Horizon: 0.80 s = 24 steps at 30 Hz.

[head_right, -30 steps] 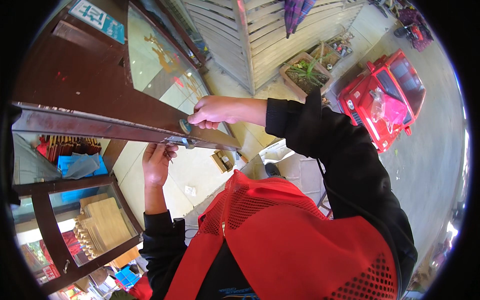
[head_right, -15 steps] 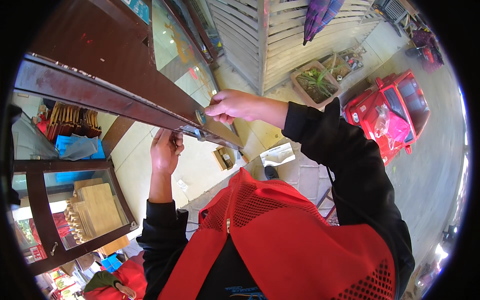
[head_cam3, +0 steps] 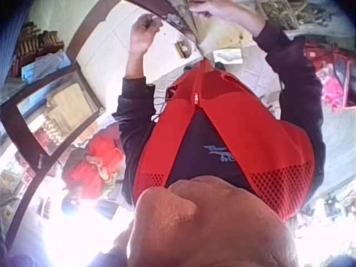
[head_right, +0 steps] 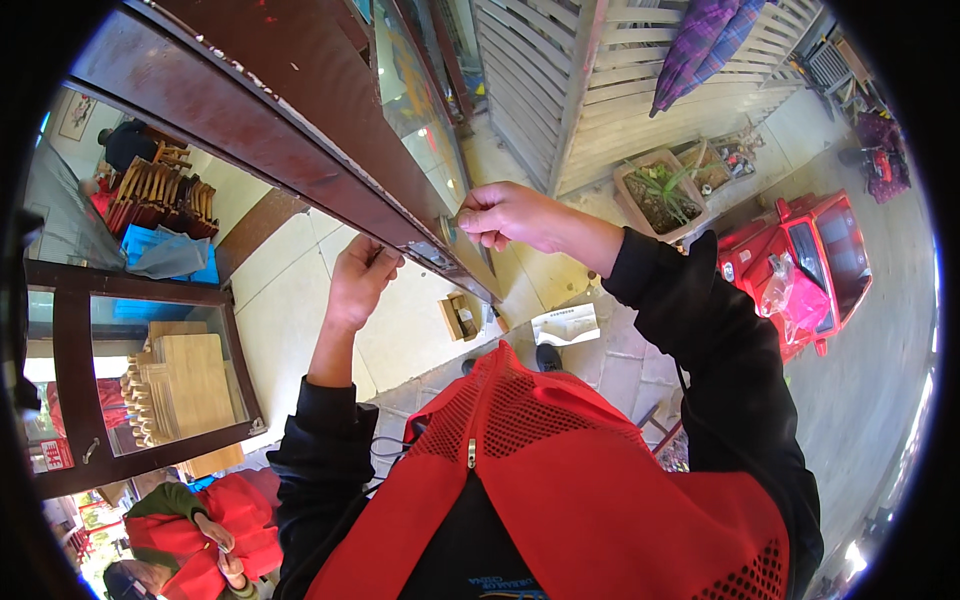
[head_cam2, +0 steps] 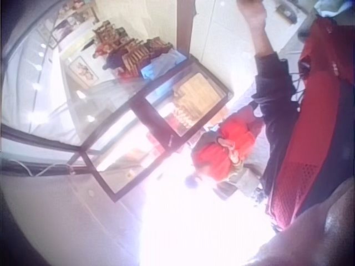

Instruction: The person manipulates a door lock mechanism using a key and small tools, repeatedly inserting and turning the key, then handling small components from a cardboard box. The person appears to be testing or adjusting the lock's internal parts while standing at the doorway.

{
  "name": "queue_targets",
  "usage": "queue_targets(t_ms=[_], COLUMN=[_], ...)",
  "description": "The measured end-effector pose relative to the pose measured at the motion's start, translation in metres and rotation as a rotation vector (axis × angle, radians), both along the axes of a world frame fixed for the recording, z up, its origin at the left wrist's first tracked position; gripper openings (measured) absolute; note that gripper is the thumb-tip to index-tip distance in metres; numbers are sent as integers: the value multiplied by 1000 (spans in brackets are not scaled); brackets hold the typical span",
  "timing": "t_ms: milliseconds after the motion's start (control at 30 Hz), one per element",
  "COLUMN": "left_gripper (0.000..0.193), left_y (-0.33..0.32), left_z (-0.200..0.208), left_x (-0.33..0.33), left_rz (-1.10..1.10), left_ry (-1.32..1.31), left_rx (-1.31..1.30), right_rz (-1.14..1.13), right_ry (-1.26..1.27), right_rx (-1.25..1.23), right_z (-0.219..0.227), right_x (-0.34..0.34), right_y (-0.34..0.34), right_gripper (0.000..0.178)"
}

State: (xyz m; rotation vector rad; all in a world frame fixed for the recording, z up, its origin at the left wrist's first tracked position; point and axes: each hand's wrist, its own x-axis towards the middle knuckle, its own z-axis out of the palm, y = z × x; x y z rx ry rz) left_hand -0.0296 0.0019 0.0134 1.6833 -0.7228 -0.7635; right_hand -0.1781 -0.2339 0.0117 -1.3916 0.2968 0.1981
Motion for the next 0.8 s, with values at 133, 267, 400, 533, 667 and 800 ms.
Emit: queue_targets(t_ms=[133,267,400,533,667,800], left_gripper=[9,10,11,10,8,8], left_y=[3,4,2,3,-1,-3], left_z=[-5,-9,-13,-11,-9,-5], left_x=[-1,-5,-5,-4,-8,-11], left_rz=[16,47,53,43,-10,-22], left_ry=[-278,-375,-245,-291,-65,-6], left_rx=[-4,-6,-72,14,-26,-29], right_rz=[-15,-44,-60,-82,-5,-8], right_ry=[-84,-103,-312,-755,-878,-984], right_rx=[-45,-124,-748,-1376,-1603,-1667], right_z=[-1,3,7,5,-2,-1], right_x=[2,0,-10,-13,-10,-11], right_y=[2,5,12,13,5,1], right_gripper=[18,15,25,26,23,23])
